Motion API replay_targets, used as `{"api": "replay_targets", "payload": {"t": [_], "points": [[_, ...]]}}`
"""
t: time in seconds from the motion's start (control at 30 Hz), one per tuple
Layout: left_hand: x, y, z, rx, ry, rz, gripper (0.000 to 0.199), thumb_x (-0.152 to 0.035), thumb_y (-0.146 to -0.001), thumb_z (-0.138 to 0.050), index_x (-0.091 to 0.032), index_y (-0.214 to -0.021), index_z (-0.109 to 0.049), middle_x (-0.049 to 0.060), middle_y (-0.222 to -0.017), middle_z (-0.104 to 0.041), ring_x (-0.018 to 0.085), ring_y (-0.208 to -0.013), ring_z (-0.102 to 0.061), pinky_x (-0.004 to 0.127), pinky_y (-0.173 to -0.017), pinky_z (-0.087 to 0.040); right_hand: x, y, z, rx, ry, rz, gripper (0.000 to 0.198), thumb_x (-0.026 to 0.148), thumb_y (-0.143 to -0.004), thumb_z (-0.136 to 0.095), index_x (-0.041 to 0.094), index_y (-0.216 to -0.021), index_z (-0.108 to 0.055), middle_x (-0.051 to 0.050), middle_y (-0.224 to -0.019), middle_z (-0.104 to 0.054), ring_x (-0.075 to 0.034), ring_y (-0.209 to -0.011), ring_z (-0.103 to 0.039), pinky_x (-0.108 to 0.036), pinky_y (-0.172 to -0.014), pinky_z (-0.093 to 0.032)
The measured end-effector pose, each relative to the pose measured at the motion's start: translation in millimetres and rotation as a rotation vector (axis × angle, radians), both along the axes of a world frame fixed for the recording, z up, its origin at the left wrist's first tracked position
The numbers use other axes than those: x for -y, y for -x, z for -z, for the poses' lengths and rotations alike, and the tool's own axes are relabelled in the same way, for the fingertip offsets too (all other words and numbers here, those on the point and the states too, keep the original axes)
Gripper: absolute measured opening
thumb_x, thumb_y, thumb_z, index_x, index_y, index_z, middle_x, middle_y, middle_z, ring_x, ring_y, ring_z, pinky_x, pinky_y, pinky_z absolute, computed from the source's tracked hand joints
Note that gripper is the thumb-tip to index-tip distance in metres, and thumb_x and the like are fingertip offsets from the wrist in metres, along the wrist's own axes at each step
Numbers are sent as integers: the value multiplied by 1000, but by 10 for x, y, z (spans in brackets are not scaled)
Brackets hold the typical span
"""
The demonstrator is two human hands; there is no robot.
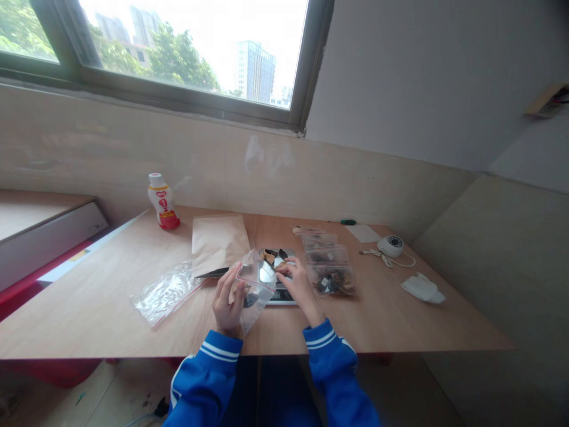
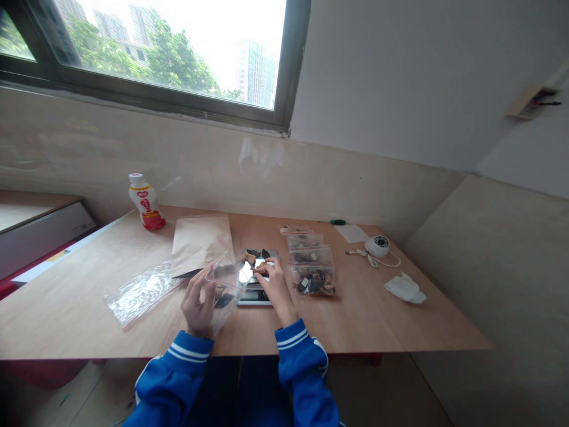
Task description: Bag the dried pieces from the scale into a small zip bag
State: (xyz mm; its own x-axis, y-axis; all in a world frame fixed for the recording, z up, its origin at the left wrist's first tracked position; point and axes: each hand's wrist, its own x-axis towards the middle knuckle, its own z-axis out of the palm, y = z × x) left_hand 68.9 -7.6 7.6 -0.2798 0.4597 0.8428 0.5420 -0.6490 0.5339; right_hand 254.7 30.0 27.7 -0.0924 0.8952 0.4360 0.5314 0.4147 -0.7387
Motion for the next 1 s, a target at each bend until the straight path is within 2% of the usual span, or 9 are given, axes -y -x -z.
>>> {"api": "replay_targets", "payload": {"t": [0.13, 0.3, 0.43, 0.5, 0.57, 0.63, 0.73, 0.83, 1.0], "points": [[-2, -4, -10, 1, 0, -6, 34, -18, -89, -51, -21, -122, -57, 9, -120, -62, 22, -110, -60, 39, -94, -50, 7, -69, -8, -55, -20, 64, 9, 24, -80, -62, 17, -78, -67, -9, -107, -55, -17, -81, -64, -36, -83, -52], [-5, -14, -31, -7, 18, -5, 35, -15, -88, -52, -21, -122, -57, 9, -119, -63, 21, -110, -60, 39, -93, -50, 76, -45, -269, -209, -86, 135, 15, 32, -80, -65, 18, -83, -71, -9, -108, -56, -19, -89, -63, -34, -81, -53], [-6, -16, -44, -24, 46, 2, 36, -16, -88, -52, -21, -124, -56, 10, -120, -62, 22, -112, -59, 40, -93, -50, 197, 132, -575, -202, -56, -45, 13, 32, -81, -65, 22, -84, -74, -7, -111, -62, -20, -103, -61, -36, -95, -47], [-8, -16, -46, -25, 47, -12, 35, -17, -89, -51, -21, -124, -56, 10, -120, -62, 22, -112, -59, 41, -94, -50, 203, 214, -621, -208, -25, -150, 15, 33, -83, -63, 24, -88, -74, -6, -113, -63, -20, -107, -60, -34, -95, -47], [-13, -15, -45, -24, 32, -30, 34, -18, -89, -50, -21, -123, -56, 10, -118, -63, 22, -111, -60, 41, -93, -50, 129, 266, -561, -253, -22, -165, 22, 34, -87, -56, 24, -97, -72, -7, -116, -62, -20, -108, -59, -33, -91, -50], [-19, -12, -40, -24, 14, -39, 34, -16, -89, -50, -21, -122, -57, 9, -117, -64, 21, -109, -60, 40, -93, -50, -20, 294, -421, -241, -45, -95, 28, 33, -91, -48, 23, -104, -70, -9, -117, -61, -20, -111, -57, -33, -91, -49], [-24, -7, -31, -26, -2, -38, 35, -15, -89, -51, -22, -123, -57, 9, -117, -64, 21, -109, -60, 40, -93, -51, -304, 331, -177, -4, -37, 6, 29, 32, -88, -53, 22, -112, -65, -12, -125, -55, -24, -122, -49, -41, -102, -40], [-22, -3, -31, -28, -10, -29, 35, -15, -89, -49, -22, -123, -57, 9, -118, -63, 21, -110, -60, 41, -93, -51, -529, 386, -7, 269, 24, -2, 41, 32, -83, -61, 20, -122, -59, -15, -132, -49, -29, -128, -40, -46, -106, -32], [-17, -2, -25, -16, -12, -30, 35, -15, -89, -49, -21, -123, -56, 9, -118, -64, 21, -110, -60, 41, -93, -51, -627, 424, 74, 382, 18, -62, 38, 28, -84, -61, 22, -122, -58, -11, -113, -59, -25, -110, -50, -42, -97, -38]]}}
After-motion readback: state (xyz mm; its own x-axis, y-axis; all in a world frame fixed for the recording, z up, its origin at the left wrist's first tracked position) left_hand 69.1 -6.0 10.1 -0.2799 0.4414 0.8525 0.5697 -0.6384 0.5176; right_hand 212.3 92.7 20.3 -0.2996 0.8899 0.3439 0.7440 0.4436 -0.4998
